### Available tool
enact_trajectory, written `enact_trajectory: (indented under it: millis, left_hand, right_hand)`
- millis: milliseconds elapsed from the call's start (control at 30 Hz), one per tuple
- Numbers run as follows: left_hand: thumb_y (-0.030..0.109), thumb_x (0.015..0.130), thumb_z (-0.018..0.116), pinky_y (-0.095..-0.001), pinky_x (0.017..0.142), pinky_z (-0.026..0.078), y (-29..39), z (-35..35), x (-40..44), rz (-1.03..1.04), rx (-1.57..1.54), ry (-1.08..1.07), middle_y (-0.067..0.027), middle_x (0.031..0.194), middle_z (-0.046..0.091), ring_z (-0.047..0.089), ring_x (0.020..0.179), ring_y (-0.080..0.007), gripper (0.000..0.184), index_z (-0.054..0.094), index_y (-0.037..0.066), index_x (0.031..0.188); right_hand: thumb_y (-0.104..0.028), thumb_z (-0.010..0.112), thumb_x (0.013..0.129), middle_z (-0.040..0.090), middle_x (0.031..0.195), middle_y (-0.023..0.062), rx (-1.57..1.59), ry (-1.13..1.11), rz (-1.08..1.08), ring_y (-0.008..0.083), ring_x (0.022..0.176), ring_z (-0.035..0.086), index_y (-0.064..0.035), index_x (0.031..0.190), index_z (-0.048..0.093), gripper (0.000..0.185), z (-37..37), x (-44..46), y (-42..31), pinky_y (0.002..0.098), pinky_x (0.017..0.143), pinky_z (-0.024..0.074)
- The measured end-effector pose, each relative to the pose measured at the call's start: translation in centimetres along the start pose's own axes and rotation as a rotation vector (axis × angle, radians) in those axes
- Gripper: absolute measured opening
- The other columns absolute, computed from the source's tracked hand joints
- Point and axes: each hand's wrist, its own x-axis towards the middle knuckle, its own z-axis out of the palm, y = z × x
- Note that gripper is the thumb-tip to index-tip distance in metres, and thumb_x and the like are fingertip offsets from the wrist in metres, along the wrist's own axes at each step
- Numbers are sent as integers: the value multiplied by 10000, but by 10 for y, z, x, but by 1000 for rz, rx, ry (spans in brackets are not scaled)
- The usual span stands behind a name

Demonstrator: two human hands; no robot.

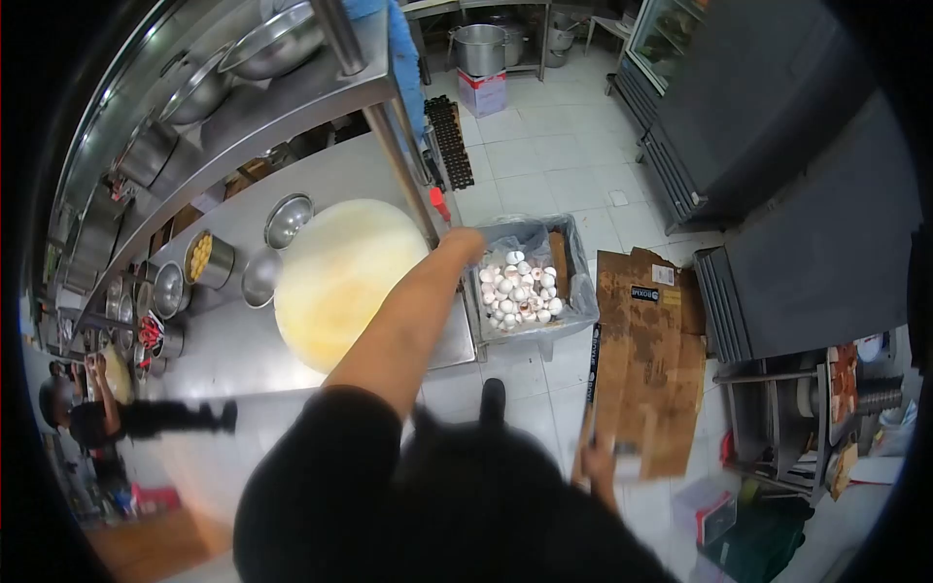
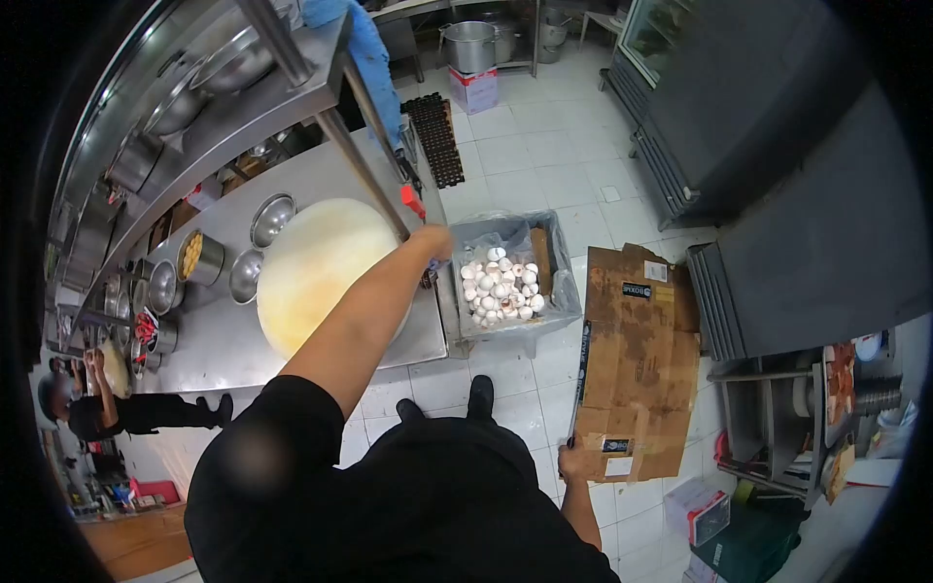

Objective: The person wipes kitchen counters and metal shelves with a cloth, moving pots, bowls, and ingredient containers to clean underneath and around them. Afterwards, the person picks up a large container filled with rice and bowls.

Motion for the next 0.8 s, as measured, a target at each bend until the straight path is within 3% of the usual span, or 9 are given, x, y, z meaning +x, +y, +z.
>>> enact_trajectory:
  millis: [100, 167, 267, 367, 467, 533, 633, 700, 800]
  left_hand:
    - [66, 817, 577, -444, 941, 507, 4, -5, -40, -21, -392, 426, -226, 1136, 667, 642, 1080, -379, 418, 607, 96, 1233]
    - [15, 788, 567, -441, 891, 519, 9, -24, -77, 86, -848, 857, -244, 1044, 683, 657, 1018, -382, 388, 620, 47, 1171]
    - [-4, 798, 557, -466, 862, 515, 7, -30, -86, 247, -355, 841, -241, 1041, 672, 643, 987, -414, 342, 605, 43, 1133]
    - [-7, 787, 578, -479, 861, 513, 12, -22, -79, 320, -445, 700, -239, 1092, 651, 635, 1003, -414, 400, 586, 59, 1181]
    - [55, 782, 665, -472, 896, 502, 66, -31, -140, 407, -691, 945, -223, 1099, 648, 618, 1039, -402, 380, 593, 39, 1155]
    - [37, 767, 648, -460, 952, 484, 101, -22, -173, 485, -731, 816, -215, 1172, 627, 601, 1088, -401, 494, 562, 65, 1253]
    - [198, 854, 653, -473, 1045, 415, 156, 24, -201, 641, -1071, 705, -232, 1346, 533, 503, 1251, -413, 521, 521, 108, 1350]
    - [381, 944, 558, -524, 1130, 287, 182, 52, -214, 518, -772, 509, -245, 1533, 307, 368, 1344, -484, 580, 411, 182, 1469]
    - [504, 989, 410, -665, 1123, 144, 168, 54, -237, 428, -982, 501, -227, 1617, 17, 164, 1434, -512, 627, 256, 261, 1547]
  right_hand:
    - [-130, 567, 816, 584, 1207, 246, 79, -61, 64, 340, 1126, 580, -11, 1406, 434, 616, -5, -26, -16, 422, 919, 460]
    - [-74, 523, 816, 532, 1327, 300, 343, -100, 68, 390, 1242, 528, 50, 1442, 369, 656, 2, -25, -8, 393, 1051, 420]
    - [-50, 511, 813, 518, 1341, 303, 356, -74, 118, 386, 1226, 533, 70, 1433, 369, 648, 26, -10, 20, 390, 1023, 440]
    - [-36, 498, 826, 622, 1136, 222, -49, -28, -148, 304, 943, 649, -17, 1476, 350, 667, 5, -11, 3, 385, 784, 550]
    - [-43, 486, 852, 560, 853, 99, 376, -86, -47, 184, 626, 557, -131, 1503, 311, 680, -26, -3, -73, 326, 498, 469]
    - [-46, 477, 872, 451, 686, 19, 855, -154, -10, 105, 455, 435, -205, 1507, 285, 682, -31, 14, -114, 272, 346, 357]
    - [-36, 446, 889, 443, 712, 21, 1081, -298, -101, 112, 488, 438, -172, 1446, 339, 583, -80, 0, -225, 279, 387, 392]
    - [-35, 442, 890, 447, 730, 25, 1232, -479, -85, 112, 494, 434, -163, 1410, 358, 542, -95, -9, -267, 277, 401, 401]
    - [-27, 448, 886, 440, 730, 22, 1057, -565, -273, 112, 492, 430, -153, 1389, 356, 526, -105, -33, -298, 276, 404, 399]
